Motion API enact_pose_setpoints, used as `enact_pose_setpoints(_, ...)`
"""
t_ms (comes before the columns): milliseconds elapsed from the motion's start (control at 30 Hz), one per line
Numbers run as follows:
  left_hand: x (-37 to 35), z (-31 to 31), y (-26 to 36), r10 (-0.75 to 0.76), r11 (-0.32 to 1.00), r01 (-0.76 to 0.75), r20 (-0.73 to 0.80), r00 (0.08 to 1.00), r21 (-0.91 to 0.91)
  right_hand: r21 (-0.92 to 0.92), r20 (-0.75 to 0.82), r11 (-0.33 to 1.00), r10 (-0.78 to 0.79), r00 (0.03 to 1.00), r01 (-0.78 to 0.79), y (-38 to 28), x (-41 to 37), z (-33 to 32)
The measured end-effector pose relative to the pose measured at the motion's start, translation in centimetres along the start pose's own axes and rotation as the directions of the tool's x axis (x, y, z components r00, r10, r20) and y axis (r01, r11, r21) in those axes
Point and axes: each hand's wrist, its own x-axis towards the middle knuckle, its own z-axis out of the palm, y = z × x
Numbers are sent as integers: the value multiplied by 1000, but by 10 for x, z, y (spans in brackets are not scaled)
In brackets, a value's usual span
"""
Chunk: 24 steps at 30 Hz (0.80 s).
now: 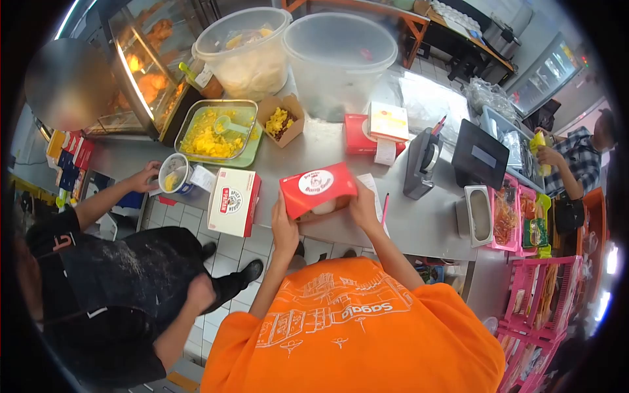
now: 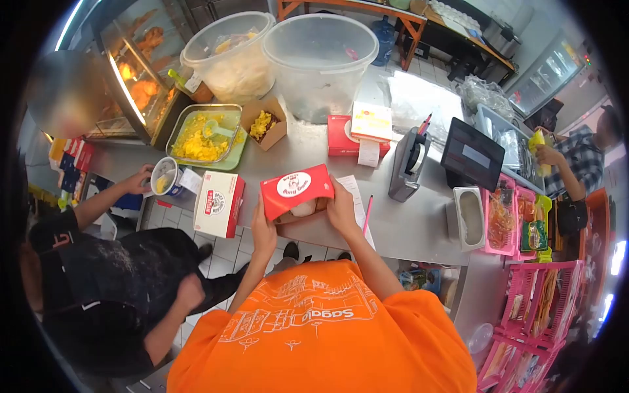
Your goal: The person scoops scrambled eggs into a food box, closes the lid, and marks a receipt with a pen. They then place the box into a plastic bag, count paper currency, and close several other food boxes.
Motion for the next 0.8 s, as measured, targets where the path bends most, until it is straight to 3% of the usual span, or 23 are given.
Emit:
enact_pose_setpoints(33, -2, 3, 1, -107, 968, 105, 7, 994, -229, 6, 10, 1000, 6, 1000, -6, -6, 0, 1)
enact_pose_setpoints(67, 3, 1, 6, -194, 960, 193, 15, 981, -204, 24, 18, 999, 32, 999, -32, -16, 3, -1)
enact_pose_setpoints(167, 17, -7, 0, -171, 946, 161, -9, 985, -281, 56, 12, 997, 50, 999, -50, -24, 14, -5)
enact_pose_setpoints(233, 20, -12, 5, -173, 934, 147, -52, 984, -324, -131, 51, 988, 95, 994, -88, -27, 14, -10)
enact_pose_setpoints(300, 25, -22, 6, -228, 919, 232, 52, 972, -320, -160, 52, 985, 66, 996, -57, -22, 13, -10)
enact_pose_setpoints(333, 25, -20, 4, -169, 942, 147, -47, 985, -301, -176, 65, 984, 27, 998, -16, -22, 12, -5)
enact_pose_setpoints(367, 27, -24, 3, -187, 945, 161, -68, 980, -286, -162, 91, 987, 13, 996, 2, -30, 13, -5)
enact_pose_setpoints(433, 31, -35, -1, -165, 953, 181, 83, 983, -244, -147, 80, 985, 106, 991, -94, -42, 12, -12)
enact_pose_setpoints(467, 31, -37, -4, -193, 953, 202, 61, 979, -225, -128, 94, 988, 99, 991, -86, -36, 11, -10)
enact_pose_setpoints(533, 33, -38, -11, -186, 926, 243, 212, 959, -290, -105, 123, 992, 89, 988, -77, -24, 3, -3)
enact_pose_setpoints(567, 34, -41, -14, -198, 926, 250, 200, 960, -284, -139, 87, 989, 60, 994, -48, -20, -1, 0)
enact_pose_setpoints(667, 44, -52, -24, -160, 819, 402, 510, 845, -409, -191, 60, 981, 51, 997, -38, -24, -5, 1)
enact_pose_setpoints(700, 47, -55, -26, -174, 818, 407, 500, 849, -406, -210, 57, 975, 84, 995, -70, -26, -7, 0)
enact_pose_setpoints(767, 57, -62, -22, -246, 555, 635, 623, 743, -538, -209, 132, 976, 94, 987, -65, -12, -6, -1)
enact_pose_setpoints(800, 57, -51, -36, -280, 545, 670, 644, 712, -504, -193, 213, 981, 31, 977, 11, -3, -6, -5)
